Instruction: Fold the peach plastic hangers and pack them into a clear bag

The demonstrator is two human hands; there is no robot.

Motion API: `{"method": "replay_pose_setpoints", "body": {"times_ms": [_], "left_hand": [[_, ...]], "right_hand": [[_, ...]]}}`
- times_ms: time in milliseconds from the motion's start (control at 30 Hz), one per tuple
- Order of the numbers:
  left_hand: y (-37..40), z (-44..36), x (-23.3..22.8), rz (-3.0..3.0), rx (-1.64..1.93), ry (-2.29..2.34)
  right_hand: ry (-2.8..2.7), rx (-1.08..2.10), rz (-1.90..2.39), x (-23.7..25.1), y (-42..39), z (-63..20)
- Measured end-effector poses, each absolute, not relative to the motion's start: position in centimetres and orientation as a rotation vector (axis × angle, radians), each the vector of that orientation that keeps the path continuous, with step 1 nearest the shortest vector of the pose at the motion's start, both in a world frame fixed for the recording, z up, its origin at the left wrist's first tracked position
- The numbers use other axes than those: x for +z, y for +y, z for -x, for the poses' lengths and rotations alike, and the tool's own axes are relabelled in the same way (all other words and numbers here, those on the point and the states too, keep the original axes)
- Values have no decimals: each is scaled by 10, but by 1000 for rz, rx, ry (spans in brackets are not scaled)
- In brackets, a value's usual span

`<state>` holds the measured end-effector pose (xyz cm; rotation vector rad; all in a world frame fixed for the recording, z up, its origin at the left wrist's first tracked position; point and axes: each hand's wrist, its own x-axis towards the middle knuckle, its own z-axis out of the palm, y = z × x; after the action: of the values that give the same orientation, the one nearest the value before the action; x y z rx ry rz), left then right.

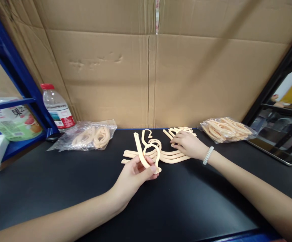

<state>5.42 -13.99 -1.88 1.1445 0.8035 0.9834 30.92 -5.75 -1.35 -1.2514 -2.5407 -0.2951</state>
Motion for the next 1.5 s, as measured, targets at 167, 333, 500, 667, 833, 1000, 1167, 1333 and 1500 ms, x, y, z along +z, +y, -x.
{"method": "replay_pose_setpoints", "body": {"times_ms": [167,333,500,667,833,1000,1167,1333,1500], "left_hand": [[-142,-55,-17,-1126,991,811],[-142,-56,-15,-1116,991,834],[-142,-55,-15,-1129,1000,825],[-142,-54,-17,-1131,1012,810],[-141,-55,-18,-1146,1018,807],[-141,-54,-21,-1201,1026,803],[-140,-52,-23,-1216,1028,792],[-139,-52,-23,-1232,1034,790],[-139,-52,-20,-1191,1029,785]], "right_hand": [[-2571,-309,1176,-19,-50,-306],[-2543,-296,1106,-23,-44,-306],[-2419,-236,1052,-16,-50,-304],[-2046,322,980,-2,-72,-297],[-1801,729,752,5,-95,-281],[-1665,863,717,5,-109,-270],[-1506,1028,760,4,-115,-266],[-1472,1058,830,-1,-118,-263],[-1329,999,820,-5,-123,-256]]}}
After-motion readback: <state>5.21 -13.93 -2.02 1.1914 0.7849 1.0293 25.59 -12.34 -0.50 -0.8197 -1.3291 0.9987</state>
